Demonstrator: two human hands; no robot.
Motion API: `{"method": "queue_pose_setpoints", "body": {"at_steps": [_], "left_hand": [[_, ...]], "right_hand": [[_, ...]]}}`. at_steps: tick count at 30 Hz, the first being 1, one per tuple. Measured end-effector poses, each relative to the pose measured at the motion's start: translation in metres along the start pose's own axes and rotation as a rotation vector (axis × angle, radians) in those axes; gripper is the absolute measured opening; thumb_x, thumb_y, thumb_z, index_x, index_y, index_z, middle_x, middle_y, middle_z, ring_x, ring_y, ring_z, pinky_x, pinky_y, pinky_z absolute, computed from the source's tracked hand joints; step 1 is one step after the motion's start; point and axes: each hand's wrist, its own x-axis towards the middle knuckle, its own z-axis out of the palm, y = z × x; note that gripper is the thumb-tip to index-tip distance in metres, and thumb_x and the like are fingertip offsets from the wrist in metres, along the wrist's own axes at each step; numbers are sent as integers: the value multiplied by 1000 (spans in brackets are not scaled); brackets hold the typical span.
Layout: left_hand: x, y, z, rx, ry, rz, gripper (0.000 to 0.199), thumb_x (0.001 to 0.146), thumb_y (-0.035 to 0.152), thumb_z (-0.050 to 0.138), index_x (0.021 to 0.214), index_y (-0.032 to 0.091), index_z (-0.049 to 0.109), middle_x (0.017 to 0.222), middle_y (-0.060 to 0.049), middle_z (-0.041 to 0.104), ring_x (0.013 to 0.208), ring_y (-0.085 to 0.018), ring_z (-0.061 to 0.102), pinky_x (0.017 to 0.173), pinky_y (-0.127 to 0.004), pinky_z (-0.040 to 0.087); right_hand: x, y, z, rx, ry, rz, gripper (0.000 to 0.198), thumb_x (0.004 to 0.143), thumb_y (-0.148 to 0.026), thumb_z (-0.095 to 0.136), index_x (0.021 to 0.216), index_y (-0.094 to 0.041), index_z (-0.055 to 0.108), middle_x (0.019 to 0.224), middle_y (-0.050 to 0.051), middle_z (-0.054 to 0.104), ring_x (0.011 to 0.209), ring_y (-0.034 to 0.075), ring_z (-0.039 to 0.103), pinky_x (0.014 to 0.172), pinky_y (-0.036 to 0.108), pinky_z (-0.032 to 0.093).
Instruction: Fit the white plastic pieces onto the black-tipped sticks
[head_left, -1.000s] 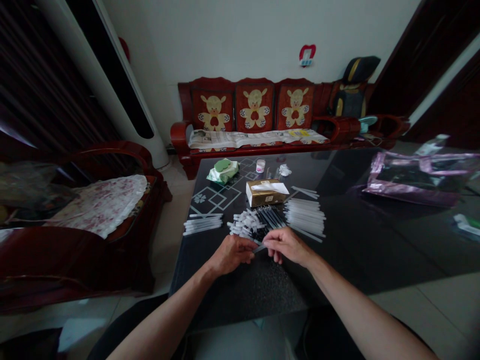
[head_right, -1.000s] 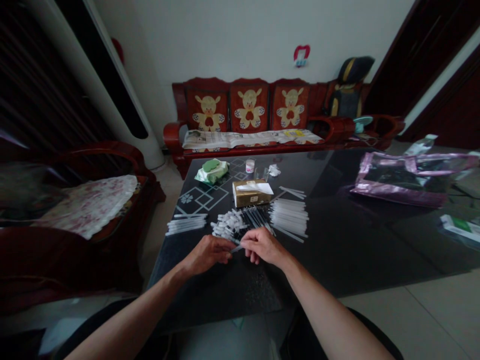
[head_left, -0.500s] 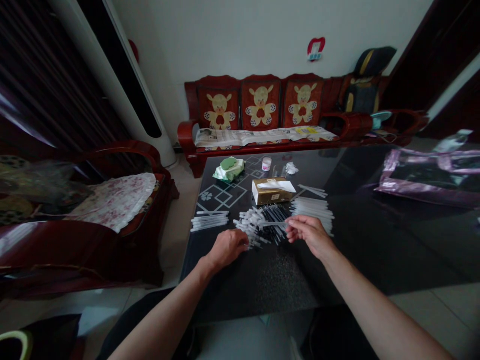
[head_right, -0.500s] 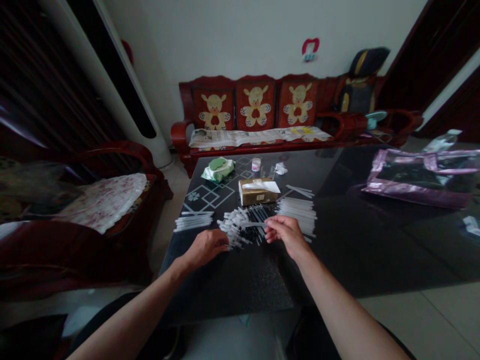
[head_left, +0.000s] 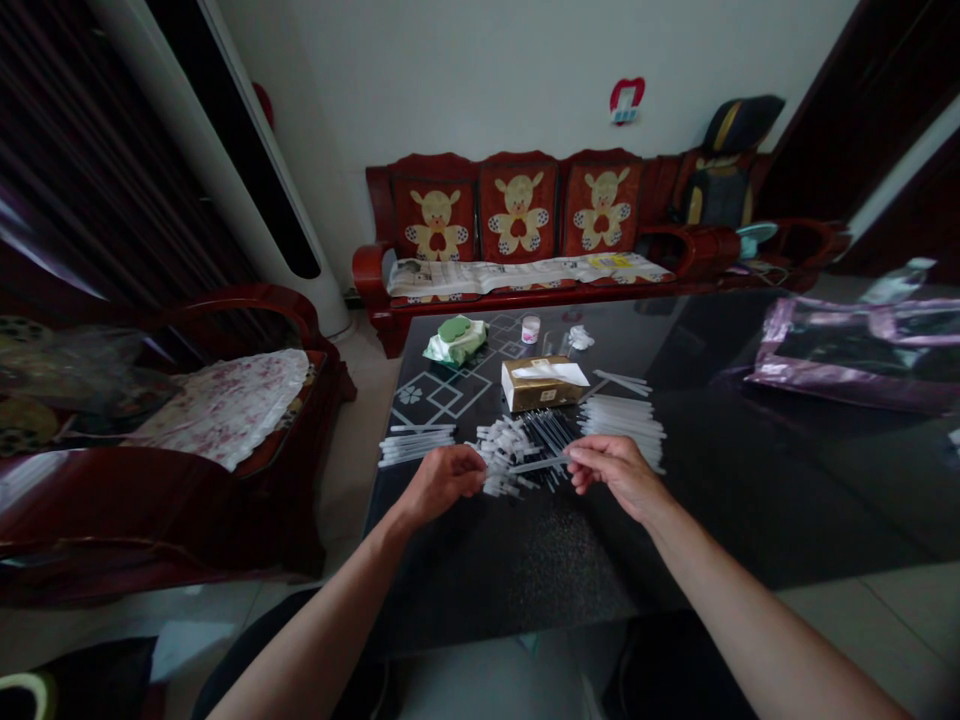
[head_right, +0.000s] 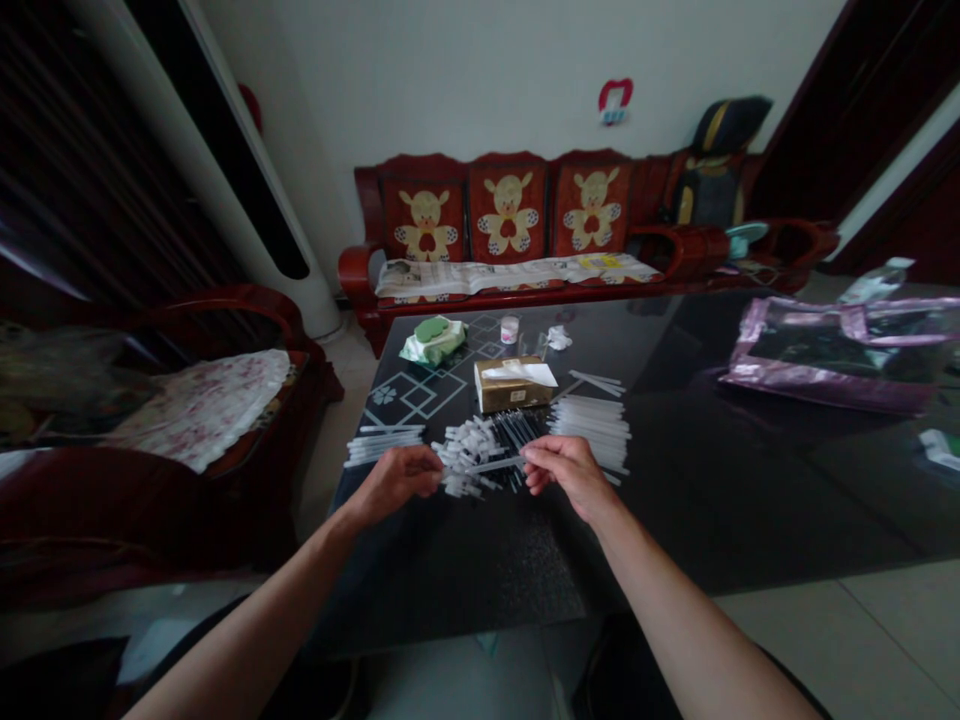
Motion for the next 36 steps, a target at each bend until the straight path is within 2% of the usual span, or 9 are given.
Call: {"method": "queue_pose_setpoints", "body": {"at_steps": [2, 4, 13, 31, 36], "left_hand": [[2, -1, -2, -153, -7, -3, 24, 77, 34, 64, 89, 13, 60, 69, -3, 62, 61, -14, 60, 58, -25, 49], [2, -1, -2, -206, -22, -1, 27, 76, 35, 66, 88, 12, 60, 68, -3, 62, 61, -13, 60, 58, -26, 49], [0, 10, 5, -257, -51, -12, 31, 74, 36, 69, 89, 9, 61, 66, -3, 61, 56, -11, 57, 56, -23, 46], [0, 10, 5, -233, -69, -12, 31, 74, 38, 69, 88, 11, 63, 66, -2, 61, 57, -11, 58, 55, -22, 47], [1, 10, 14, -301, -44, -45, 34, 71, 39, 72, 86, 10, 63, 63, -1, 60, 54, -11, 57, 53, -23, 47]], "right_hand": [[-1, -1, 3, 1, -15, -2, 30, 68, -36, 75, 82, -10, 68, 62, 5, 66, 50, 14, 61, 45, 26, 52], [-1, -1, 4, 4, -19, 2, 31, 67, -37, 75, 82, -10, 68, 63, 5, 66, 50, 14, 61, 45, 26, 52], [0, 0, 5, -3, -31, 9, 29, 67, -36, 75, 80, -10, 69, 61, 5, 66, 49, 14, 61, 45, 26, 52], [-1, 0, 9, -7, -21, 9, 31, 66, -38, 75, 80, -11, 69, 61, 5, 66, 49, 14, 61, 45, 26, 51], [-1, 4, 13, -16, -89, 42, 31, 66, -36, 74, 82, -10, 68, 62, 4, 66, 48, 14, 61, 44, 26, 52]]}}
